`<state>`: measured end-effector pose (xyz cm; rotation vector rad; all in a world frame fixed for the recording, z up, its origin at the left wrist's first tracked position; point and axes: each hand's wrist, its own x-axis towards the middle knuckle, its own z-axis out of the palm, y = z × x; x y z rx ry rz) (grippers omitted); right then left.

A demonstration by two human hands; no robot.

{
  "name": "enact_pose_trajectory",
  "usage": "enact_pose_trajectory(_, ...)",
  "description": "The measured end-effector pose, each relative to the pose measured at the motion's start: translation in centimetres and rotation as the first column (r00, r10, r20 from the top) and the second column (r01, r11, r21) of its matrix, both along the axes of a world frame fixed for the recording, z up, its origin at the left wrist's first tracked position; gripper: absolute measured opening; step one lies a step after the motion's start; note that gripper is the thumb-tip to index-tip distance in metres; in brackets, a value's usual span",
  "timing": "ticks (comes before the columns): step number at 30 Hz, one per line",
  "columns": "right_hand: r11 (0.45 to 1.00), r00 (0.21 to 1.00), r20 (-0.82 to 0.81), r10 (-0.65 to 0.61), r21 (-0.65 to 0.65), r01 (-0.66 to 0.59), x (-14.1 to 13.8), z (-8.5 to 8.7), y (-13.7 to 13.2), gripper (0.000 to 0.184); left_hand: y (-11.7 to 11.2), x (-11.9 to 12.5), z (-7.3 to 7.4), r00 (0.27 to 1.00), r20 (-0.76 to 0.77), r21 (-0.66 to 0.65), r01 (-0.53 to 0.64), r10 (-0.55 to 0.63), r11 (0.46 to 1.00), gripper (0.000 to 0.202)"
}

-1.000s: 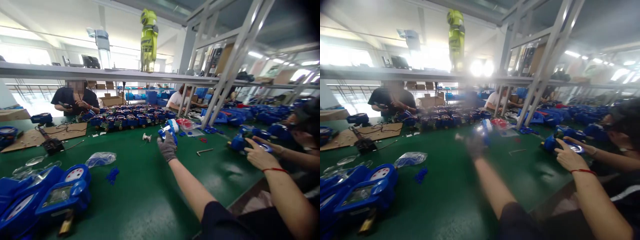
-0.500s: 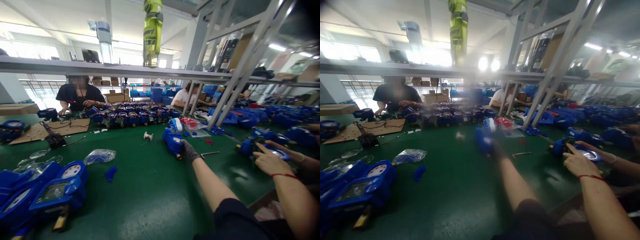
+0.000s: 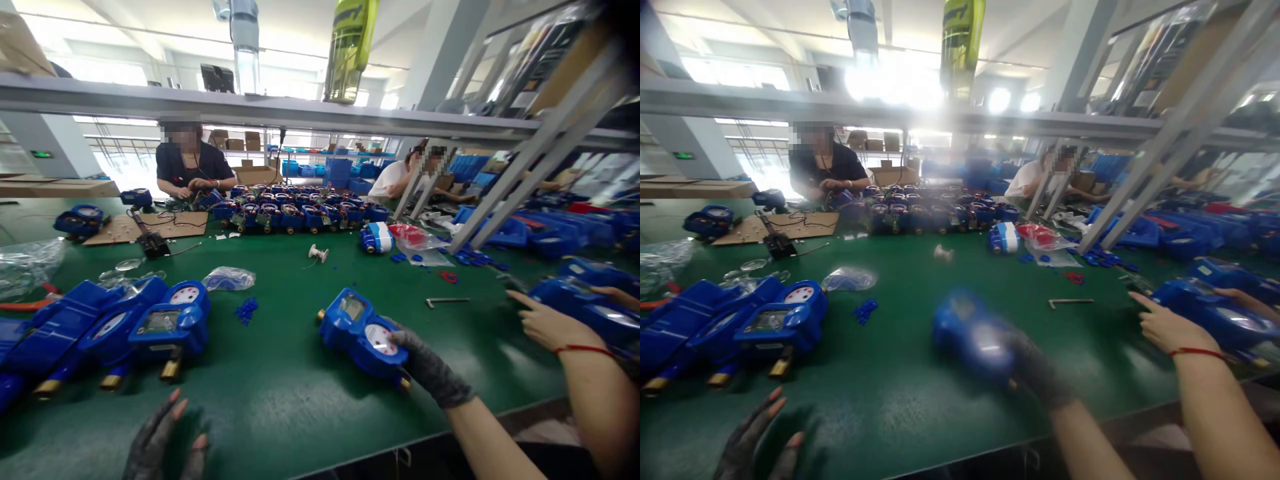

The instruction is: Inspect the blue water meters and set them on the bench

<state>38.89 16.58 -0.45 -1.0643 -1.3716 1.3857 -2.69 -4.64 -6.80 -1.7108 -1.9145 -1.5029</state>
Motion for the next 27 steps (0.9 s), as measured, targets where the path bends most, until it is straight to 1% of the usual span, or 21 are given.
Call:
enact_pose_trajectory(1, 0.993, 0.995, -0.029, 0.099, -0.056, -0.100, -1.0, 0.2, -0.8, 0.050, 0.3, 1.4, 1.0, 0.996, 0.039, -0.017, 0.082, -0.081, 0.997, 0.055)
enact_pose_trajectory(2, 0.971, 0.977, -0.070, 0.203, -0.110, -0.210, -2.3, 0.5, -1.6, 0.054, 0.7, 2.7, 2.0, 0.984, 0.046, -0.033, 0.171, -0.170, 0.985, 0.059)
enact_pose_trajectory(3, 0.936, 0.947, -0.117, 0.299, -0.157, -0.315, -3.8, 0.8, -2.4, 0.057, 1.1, 3.8, 3.0, 0.965, 0.032, -0.040, 0.263, -0.262, 0.964, 0.065)
enact_pose_trajectory(5, 0.836, 0.863, -0.195, 0.466, -0.223, -0.502, -7.1, 1.3, -3.6, 0.057, 1.8, 5.1, 4.7, 0.911, 0.050, -0.084, 0.413, -0.410, 0.907, 0.075)
enact_pose_trajectory(6, 0.783, 0.816, -0.206, 0.540, -0.233, -0.576, -8.9, 1.3, -4.0, 0.055, 2.0, 5.2, 5.4, 0.882, 0.084, -0.104, 0.471, -0.464, 0.876, 0.080)
enact_pose_trajectory(7, 0.743, 0.776, -0.192, 0.601, -0.224, -0.631, -10.6, 1.2, -4.0, 0.053, 2.1, 5.1, 5.9, 0.860, 0.127, -0.117, 0.507, -0.494, 0.854, 0.084)
enact_pose_trajectory(8, 0.722, 0.748, -0.156, 0.645, -0.194, -0.664, -12.4, 0.9, -3.7, 0.052, 2.0, 4.8, 6.2, 0.845, 0.178, -0.119, 0.527, -0.505, 0.841, 0.085)
enact_pose_trajectory(9, 0.740, 0.752, -0.078, 0.654, -0.142, -0.658, -14.1, 0.3, -3.1, 0.050, 1.8, 4.4, 6.4, 0.836, 0.222, -0.108, 0.532, -0.502, 0.839, 0.085)
enact_pose_trajectory(10, 0.780, 0.781, 0.022, 0.624, -0.073, -0.621, -15.9, -0.3, -2.0, 0.048, 1.5, 4.0, 6.4, 0.838, 0.252, -0.089, 0.519, -0.484, 0.850, 0.083)
enact_pose_trajectory(11, 0.841, 0.835, 0.133, 0.535, 0.013, -0.541, -17.6, -1.0, -0.6, 0.046, 1.2, 3.7, 6.3, 0.847, 0.265, -0.065, 0.492, -0.460, 0.868, 0.079)
enact_pose_trajectory(12, 0.903, 0.889, 0.273, 0.369, 0.120, -0.412, -19.2, -1.7, 1.0, 0.041, 1.0, 3.5, 6.1, 0.859, 0.263, -0.039, 0.465, -0.440, 0.884, 0.075)
enact_pose_trajectory(13, 0.926, 0.903, 0.341, 0.263, 0.172, -0.335, -20.8, -2.4, 2.7, 0.038, 0.7, 3.5, 5.8, 0.876, 0.240, -0.009, 0.434, -0.419, 0.901, 0.071)
enact_pose_trajectory(14, 0.936, 0.902, 0.387, 0.190, 0.207, -0.286, -22.2, -2.9, 4.4, 0.036, 0.6, 3.7, 5.5, 0.898, 0.204, 0.014, 0.395, -0.389, 0.919, 0.069)
enact_pose_trajectory(15, 0.939, 0.891, 0.433, 0.134, 0.231, -0.254, -23.4, -3.3, 6.0, 0.035, 0.5, 3.9, 5.1, 0.923, 0.161, 0.037, 0.349, -0.350, 0.936, 0.068)
enact_pose_trajectory(17, 0.937, 0.858, 0.505, 0.090, 0.249, -0.245, -25.2, -3.5, 8.4, 0.035, 0.5, 4.7, 4.3, 0.965, 0.087, 0.075, 0.243, -0.249, 0.967, 0.067)
enact_pose_trajectory(19, 0.927, 0.812, 0.579, 0.066, 0.266, -0.265, -26.3, -3.2, 9.8, 0.035, 0.8, 5.3, 3.6, 0.989, 0.033, 0.111, 0.137, -0.142, 0.984, 0.068)
enact_pose_trajectory(21, 0.913, 0.764, 0.642, 0.062, 0.273, -0.304, -26.8, -2.7, 10.4, 0.033, 1.0, 5.6, 3.2, 0.998, -0.011, 0.136, 0.062, -0.061, 0.989, 0.071)
enact_pose_trajectory(23, 0.901, 0.721, 0.689, 0.069, 0.268, -0.342, -27.4, -2.3, 10.5, 0.027, 1.2, 5.7, 3.1, 0.999, -0.052, 0.149, 0.023, -0.015, 0.989, 0.074)
enact_pose_trajectory(25, 0.895, 0.691, 0.719, 0.077, 0.256, -0.366, -28.1, -1.9, 10.3, 0.018, 1.4, 5.7, 3.2, 0.997, -0.072, 0.160, 0.014, -0.002, 0.987, 0.075)
enact_pose_trajectory(27, 0.894, 0.681, 0.727, 0.086, 0.245, -0.374, -28.6, -1.3, 9.7, 0.013, 1.5, 5.8, 3.5, 0.999, -0.052, 0.162, 0.024, -0.016, 0.987, 0.071)
